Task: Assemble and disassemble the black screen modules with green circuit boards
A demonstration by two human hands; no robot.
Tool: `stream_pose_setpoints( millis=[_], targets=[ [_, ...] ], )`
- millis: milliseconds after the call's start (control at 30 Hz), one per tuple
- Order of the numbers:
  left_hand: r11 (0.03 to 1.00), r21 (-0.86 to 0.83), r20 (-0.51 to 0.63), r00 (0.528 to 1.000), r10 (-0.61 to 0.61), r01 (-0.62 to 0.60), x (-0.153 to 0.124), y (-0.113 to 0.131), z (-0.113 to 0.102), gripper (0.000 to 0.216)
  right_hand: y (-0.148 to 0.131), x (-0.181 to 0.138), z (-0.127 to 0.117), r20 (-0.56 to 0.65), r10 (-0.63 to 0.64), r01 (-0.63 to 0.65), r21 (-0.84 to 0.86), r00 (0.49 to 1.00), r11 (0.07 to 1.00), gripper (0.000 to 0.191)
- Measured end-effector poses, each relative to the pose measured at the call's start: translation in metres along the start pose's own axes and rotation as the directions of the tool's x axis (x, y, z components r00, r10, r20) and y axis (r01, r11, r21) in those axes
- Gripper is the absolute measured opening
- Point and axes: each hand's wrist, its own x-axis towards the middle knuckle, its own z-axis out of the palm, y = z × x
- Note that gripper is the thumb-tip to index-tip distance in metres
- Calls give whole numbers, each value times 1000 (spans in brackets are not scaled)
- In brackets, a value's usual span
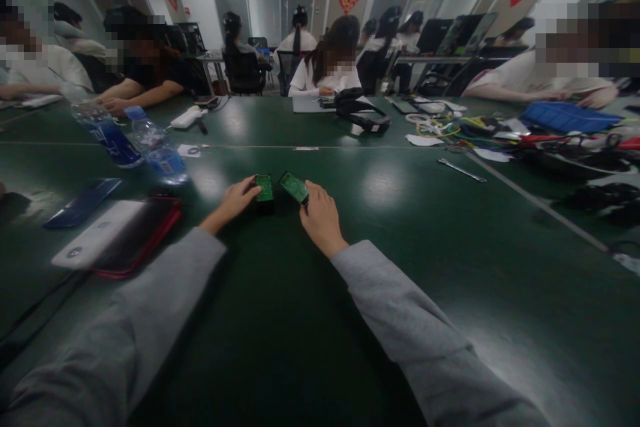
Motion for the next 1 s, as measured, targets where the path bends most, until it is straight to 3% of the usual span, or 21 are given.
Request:
stream_pose_setpoints(
  millis=[300,1000],
  targets=[
    [1000,4,-6,1000,2,-2,1,-2,2,62,-6,-1,-4,-68,64,-73,-144,996,987,53],
    [1000,15,-18,1000,-9,9,-1,0,1,62,-8,-1,-6,53,-39,45,-115,998,992,56]
  ],
)
